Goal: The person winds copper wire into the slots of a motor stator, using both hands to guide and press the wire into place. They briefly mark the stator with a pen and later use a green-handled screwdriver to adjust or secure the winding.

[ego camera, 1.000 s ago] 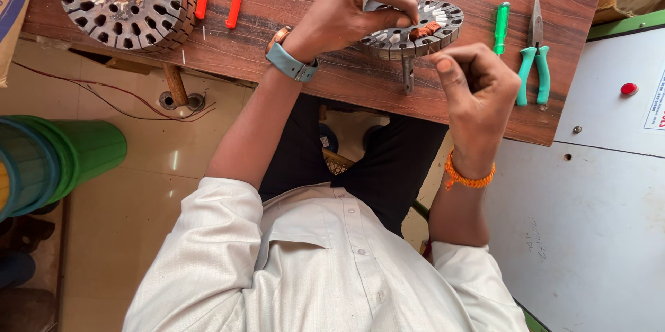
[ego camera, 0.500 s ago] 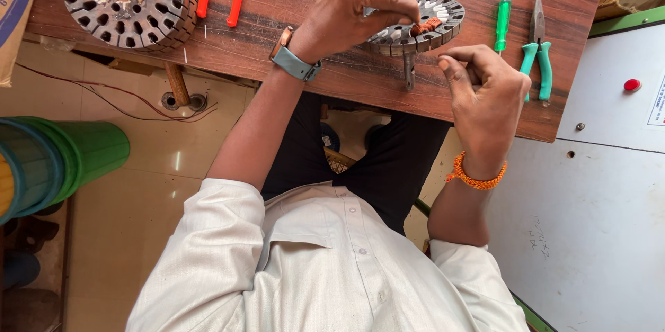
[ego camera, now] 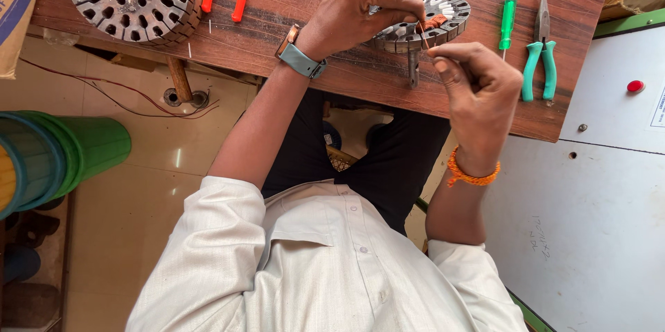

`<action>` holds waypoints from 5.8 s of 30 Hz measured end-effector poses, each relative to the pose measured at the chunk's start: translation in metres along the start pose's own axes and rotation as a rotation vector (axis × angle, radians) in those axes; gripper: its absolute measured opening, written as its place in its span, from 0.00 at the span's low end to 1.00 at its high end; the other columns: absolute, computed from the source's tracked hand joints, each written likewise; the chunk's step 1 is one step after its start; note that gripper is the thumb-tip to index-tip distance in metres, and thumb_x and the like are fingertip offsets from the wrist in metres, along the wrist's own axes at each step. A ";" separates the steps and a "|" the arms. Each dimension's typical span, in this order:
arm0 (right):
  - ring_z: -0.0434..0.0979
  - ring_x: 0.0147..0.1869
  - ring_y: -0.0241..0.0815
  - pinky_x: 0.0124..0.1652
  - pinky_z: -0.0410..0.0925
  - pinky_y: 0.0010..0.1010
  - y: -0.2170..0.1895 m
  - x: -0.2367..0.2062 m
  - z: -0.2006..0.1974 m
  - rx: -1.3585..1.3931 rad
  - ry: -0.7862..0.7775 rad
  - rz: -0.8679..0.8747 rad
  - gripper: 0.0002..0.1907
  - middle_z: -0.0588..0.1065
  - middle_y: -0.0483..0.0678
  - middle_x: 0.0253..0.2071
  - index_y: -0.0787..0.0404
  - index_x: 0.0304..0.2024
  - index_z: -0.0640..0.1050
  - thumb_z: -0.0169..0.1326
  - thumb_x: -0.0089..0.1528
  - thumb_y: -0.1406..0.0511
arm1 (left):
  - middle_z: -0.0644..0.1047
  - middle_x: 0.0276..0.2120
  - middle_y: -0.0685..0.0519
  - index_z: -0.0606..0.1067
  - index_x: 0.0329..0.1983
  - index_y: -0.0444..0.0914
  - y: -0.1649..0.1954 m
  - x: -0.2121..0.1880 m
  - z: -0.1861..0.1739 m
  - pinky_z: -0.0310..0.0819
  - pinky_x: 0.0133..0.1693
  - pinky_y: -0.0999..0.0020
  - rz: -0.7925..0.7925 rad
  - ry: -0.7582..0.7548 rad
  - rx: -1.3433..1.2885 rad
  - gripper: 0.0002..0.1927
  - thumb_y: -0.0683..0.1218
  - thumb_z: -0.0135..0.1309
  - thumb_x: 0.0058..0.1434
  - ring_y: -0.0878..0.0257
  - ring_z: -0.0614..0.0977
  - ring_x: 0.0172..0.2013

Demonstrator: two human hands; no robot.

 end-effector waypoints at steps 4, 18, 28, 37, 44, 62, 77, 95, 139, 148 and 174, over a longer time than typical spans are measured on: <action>0.75 0.38 0.27 0.36 0.65 0.19 -0.003 -0.008 0.006 -0.137 0.053 -0.071 0.05 0.80 0.47 0.37 0.68 0.47 0.82 0.60 0.69 0.77 | 0.84 0.41 0.55 0.85 0.47 0.42 0.000 -0.003 -0.001 0.83 0.42 0.69 -0.004 -0.002 0.019 0.08 0.42 0.67 0.65 0.62 0.86 0.42; 0.84 0.43 0.38 0.42 0.74 0.26 0.047 -0.042 0.012 -0.306 0.193 -0.214 0.09 0.82 0.54 0.41 0.67 0.47 0.83 0.59 0.65 0.76 | 0.77 0.50 0.54 0.73 0.60 0.41 0.053 -0.015 0.008 0.73 0.48 0.63 -0.142 0.163 0.327 0.36 0.62 0.71 0.54 0.57 0.75 0.47; 0.76 0.34 0.30 0.34 0.65 0.23 0.044 -0.032 -0.045 -0.249 0.152 -0.125 0.04 0.80 0.49 0.35 0.68 0.44 0.82 0.62 0.68 0.76 | 0.77 0.57 0.63 0.74 0.57 0.46 0.042 -0.037 0.034 0.70 0.53 0.63 -0.262 0.322 0.445 0.29 0.40 0.73 0.53 0.61 0.76 0.52; 0.64 0.27 0.26 0.28 0.54 0.22 0.005 0.003 -0.021 -0.243 0.072 -0.277 0.03 0.76 0.44 0.29 0.67 0.44 0.82 0.64 0.70 0.76 | 0.82 0.52 0.62 0.81 0.54 0.46 0.043 -0.036 0.013 0.77 0.51 0.68 -0.219 0.230 0.366 0.23 0.44 0.74 0.56 0.62 0.79 0.45; 0.67 0.29 0.26 0.27 0.57 0.18 -0.004 0.014 -0.011 -0.276 -0.002 -0.308 0.03 0.76 0.44 0.31 0.66 0.45 0.82 0.64 0.71 0.76 | 0.80 0.53 0.62 0.80 0.55 0.47 0.048 -0.035 0.008 0.75 0.53 0.64 -0.237 0.174 0.417 0.24 0.46 0.73 0.55 0.60 0.78 0.47; 0.69 0.28 0.24 0.27 0.58 0.17 -0.001 0.020 -0.012 -0.229 -0.061 -0.299 0.06 0.77 0.43 0.30 0.68 0.43 0.80 0.64 0.76 0.75 | 0.78 0.56 0.65 0.77 0.55 0.47 0.049 -0.041 0.005 0.70 0.57 0.63 -0.318 0.267 0.300 0.24 0.42 0.71 0.55 0.60 0.76 0.51; 0.63 0.26 0.28 0.27 0.53 0.23 0.003 0.059 -0.007 -0.327 -0.132 -0.379 0.05 0.70 0.45 0.24 0.69 0.42 0.81 0.65 0.73 0.74 | 0.80 0.54 0.66 0.79 0.53 0.47 0.047 -0.042 0.004 0.69 0.59 0.63 -0.339 0.305 0.280 0.24 0.41 0.71 0.53 0.61 0.77 0.51; 0.65 0.27 0.27 0.27 0.54 0.21 -0.013 0.064 -0.006 -0.329 -0.159 -0.449 0.06 0.72 0.45 0.26 0.71 0.44 0.82 0.64 0.68 0.81 | 0.80 0.54 0.66 0.79 0.53 0.48 0.046 -0.045 0.006 0.70 0.60 0.63 -0.332 0.310 0.263 0.24 0.41 0.72 0.54 0.61 0.77 0.52; 0.71 0.33 0.22 0.29 0.62 0.16 -0.002 0.044 -0.002 -0.082 -0.329 0.019 0.05 0.78 0.43 0.33 0.69 0.46 0.82 0.63 0.69 0.72 | 0.78 0.49 0.56 0.85 0.44 0.38 -0.035 -0.009 0.015 0.79 0.56 0.68 -0.432 -0.014 -0.659 0.07 0.43 0.67 0.64 0.65 0.79 0.52; 0.66 0.32 0.25 0.31 0.59 0.20 -0.009 0.014 0.014 -0.191 -0.099 -0.036 0.05 0.74 0.41 0.31 0.68 0.41 0.80 0.65 0.66 0.76 | 0.78 0.50 0.55 0.85 0.44 0.39 -0.032 -0.010 0.012 0.81 0.53 0.70 -0.420 -0.017 -0.655 0.06 0.41 0.66 0.64 0.66 0.80 0.52; 0.63 0.26 0.26 0.27 0.55 0.21 0.063 -0.037 -0.014 -0.226 0.171 0.012 0.04 0.78 0.46 0.28 0.67 0.40 0.83 0.63 0.64 0.77 | 0.73 0.54 0.55 0.72 0.59 0.46 0.060 -0.033 0.007 0.68 0.57 0.60 -0.210 0.365 0.404 0.34 0.66 0.67 0.56 0.58 0.71 0.54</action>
Point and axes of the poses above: each hand's wrist, its own x-axis towards the middle knuckle, its own z-axis out of the palm, y = z × x, the point moved 8 cm from there along x, towards the middle knuckle
